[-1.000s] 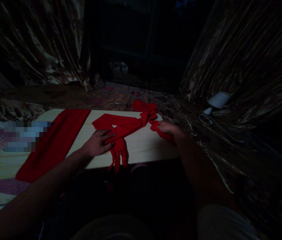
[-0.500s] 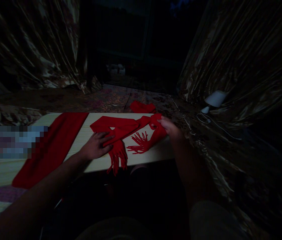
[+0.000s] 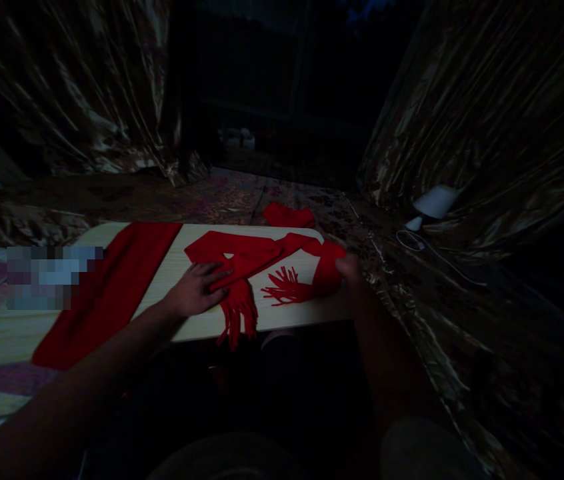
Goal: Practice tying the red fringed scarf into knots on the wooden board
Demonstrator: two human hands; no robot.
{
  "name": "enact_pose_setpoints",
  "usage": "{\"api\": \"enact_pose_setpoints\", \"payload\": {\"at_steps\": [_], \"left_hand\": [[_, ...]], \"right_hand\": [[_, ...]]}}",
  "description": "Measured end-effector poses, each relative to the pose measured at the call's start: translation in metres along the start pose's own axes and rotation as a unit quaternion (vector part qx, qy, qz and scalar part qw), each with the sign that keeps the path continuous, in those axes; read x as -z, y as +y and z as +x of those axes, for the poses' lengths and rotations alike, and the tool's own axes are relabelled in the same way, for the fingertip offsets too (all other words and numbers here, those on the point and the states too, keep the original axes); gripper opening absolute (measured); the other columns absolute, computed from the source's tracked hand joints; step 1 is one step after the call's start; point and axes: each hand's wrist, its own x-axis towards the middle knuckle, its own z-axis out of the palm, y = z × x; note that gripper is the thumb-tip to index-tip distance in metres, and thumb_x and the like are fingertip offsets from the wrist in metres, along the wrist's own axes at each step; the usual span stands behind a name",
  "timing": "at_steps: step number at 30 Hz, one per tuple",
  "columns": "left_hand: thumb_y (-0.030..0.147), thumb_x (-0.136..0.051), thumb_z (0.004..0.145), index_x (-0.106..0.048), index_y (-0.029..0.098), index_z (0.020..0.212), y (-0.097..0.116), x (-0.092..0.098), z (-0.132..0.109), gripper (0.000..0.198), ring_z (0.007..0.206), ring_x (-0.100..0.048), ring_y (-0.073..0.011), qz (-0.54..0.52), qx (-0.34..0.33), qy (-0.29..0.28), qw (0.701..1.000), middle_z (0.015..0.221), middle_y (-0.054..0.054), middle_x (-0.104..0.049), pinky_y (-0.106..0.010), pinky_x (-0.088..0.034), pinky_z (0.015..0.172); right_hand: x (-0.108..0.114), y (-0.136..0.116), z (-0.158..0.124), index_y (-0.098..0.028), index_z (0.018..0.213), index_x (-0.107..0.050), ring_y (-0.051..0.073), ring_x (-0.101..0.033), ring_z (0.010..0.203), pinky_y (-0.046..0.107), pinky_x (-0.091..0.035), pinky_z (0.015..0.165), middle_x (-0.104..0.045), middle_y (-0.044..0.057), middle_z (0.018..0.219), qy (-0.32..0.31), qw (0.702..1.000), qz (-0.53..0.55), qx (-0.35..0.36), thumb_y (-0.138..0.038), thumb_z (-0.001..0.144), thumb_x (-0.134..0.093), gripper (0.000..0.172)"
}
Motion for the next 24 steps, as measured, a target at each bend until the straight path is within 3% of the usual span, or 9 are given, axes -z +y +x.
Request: {"api": "enact_pose_setpoints", "payload": {"at_steps": [3, 6, 11, 15, 24], "left_hand": [[0.055, -0.051, 0.094, -0.063, 0.029, 0.143, -0.001, -0.001, 0.000, 0.057, 0.134, -0.053, -0.0355, 0.000, 0.004, 0.001, 1.000, 0.148, -0.014, -0.057, -0.056, -0.039, 0.111], [0.055, -0.050, 0.094, -0.063, 0.028, 0.143, -0.002, -0.003, -0.001, 0.057, 0.134, -0.053, -0.0352, 0.002, 0.005, -0.002, 1.000, 0.149, -0.015, -0.056, -0.056, -0.038, 0.111], [0.054, -0.050, 0.094, -0.062, 0.029, 0.143, -0.001, -0.002, -0.002, 0.056, 0.135, -0.053, -0.0358, 0.007, 0.012, -0.003, 1.000, 0.149, -0.014, -0.057, -0.059, -0.036, 0.112], [0.055, -0.049, 0.095, -0.062, 0.029, 0.144, 0.001, 0.000, -0.002, 0.057, 0.136, -0.052, -0.0358, 0.016, 0.023, -0.003, 1.000, 0.149, -0.014, -0.057, -0.060, -0.033, 0.113], [0.057, -0.044, 0.095, -0.062, 0.027, 0.144, 0.003, 0.005, -0.004, 0.060, 0.135, -0.052, -0.0377, 0.064, 0.092, 0.002, 0.994, 0.147, -0.015, -0.058, -0.064, -0.029, 0.113]], "right_hand": [[0.002, -0.004, -0.001, -0.001, 0.136, -0.062, 0.038, -0.067, 0.118, 0.043, -0.053, 0.095, -0.066, 0.031, 0.127, 0.056, 0.996, -0.016, -0.070, -0.028, 0.089, -0.049, 0.056], [0.003, -0.019, -0.004, -0.001, 0.145, -0.052, 0.037, -0.056, 0.132, 0.043, -0.044, 0.109, -0.057, 0.031, 0.141, 0.086, 0.994, -0.039, -0.045, -0.036, 0.092, -0.053, 0.063], [-0.027, -0.047, -0.021, -0.008, 0.163, -0.023, 0.038, -0.034, 0.150, 0.049, -0.029, 0.120, -0.031, 0.027, 0.164, -0.046, 0.996, -0.080, 0.000, -0.060, 0.099, -0.042, 0.085], [-0.057, -0.067, -0.029, -0.019, 0.166, -0.014, 0.043, -0.013, 0.156, 0.063, -0.016, 0.121, -0.016, 0.022, 0.170, -0.035, 0.995, -0.088, -0.011, -0.068, 0.100, -0.025, 0.083], [-0.061, -0.110, 0.007, -0.021, 0.167, -0.012, 0.041, -0.009, 0.157, 0.064, -0.010, 0.121, -0.009, 0.019, 0.172, -0.059, 0.997, -0.055, 0.013, -0.069, 0.099, -0.025, 0.084]]}}
